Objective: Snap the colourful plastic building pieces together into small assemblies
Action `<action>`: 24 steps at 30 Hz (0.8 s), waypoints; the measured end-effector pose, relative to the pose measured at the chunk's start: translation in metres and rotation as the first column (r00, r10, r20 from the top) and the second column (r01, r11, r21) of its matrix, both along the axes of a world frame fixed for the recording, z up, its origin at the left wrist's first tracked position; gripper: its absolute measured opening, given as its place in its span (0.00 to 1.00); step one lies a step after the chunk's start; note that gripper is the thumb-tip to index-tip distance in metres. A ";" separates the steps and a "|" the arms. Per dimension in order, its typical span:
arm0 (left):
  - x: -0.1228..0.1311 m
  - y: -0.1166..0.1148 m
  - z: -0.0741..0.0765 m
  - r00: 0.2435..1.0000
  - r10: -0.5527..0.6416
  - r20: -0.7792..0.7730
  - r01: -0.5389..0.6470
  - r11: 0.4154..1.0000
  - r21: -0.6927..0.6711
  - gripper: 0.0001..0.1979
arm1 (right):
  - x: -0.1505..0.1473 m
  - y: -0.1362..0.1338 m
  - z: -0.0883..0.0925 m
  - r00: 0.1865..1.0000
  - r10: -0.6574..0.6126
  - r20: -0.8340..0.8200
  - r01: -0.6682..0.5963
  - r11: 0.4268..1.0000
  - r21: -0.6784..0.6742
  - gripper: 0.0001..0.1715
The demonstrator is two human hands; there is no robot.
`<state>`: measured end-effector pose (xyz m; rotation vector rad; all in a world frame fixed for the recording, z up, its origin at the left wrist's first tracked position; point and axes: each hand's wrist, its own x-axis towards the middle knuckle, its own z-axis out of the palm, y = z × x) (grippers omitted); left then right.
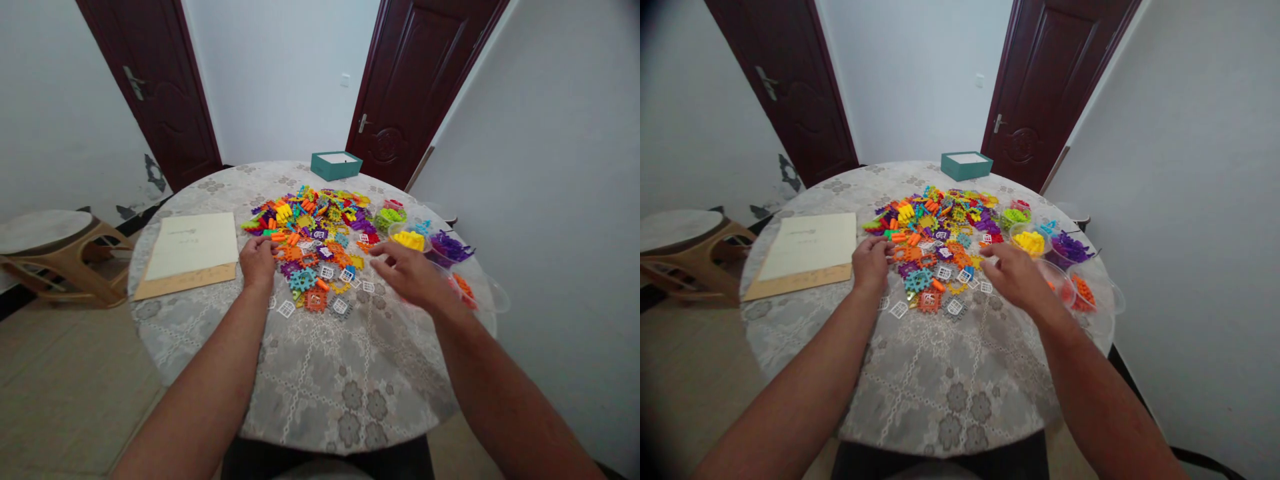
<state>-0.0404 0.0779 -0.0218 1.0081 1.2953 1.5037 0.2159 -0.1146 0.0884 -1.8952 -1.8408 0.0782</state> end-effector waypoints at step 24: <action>0.002 0.002 -0.011 0.994 -0.021 -0.108 0.023 1.000 0.013 0.17 | -0.104 0.033 -0.102 0.984 0.131 0.121 -0.129 0.991 -0.028 0.18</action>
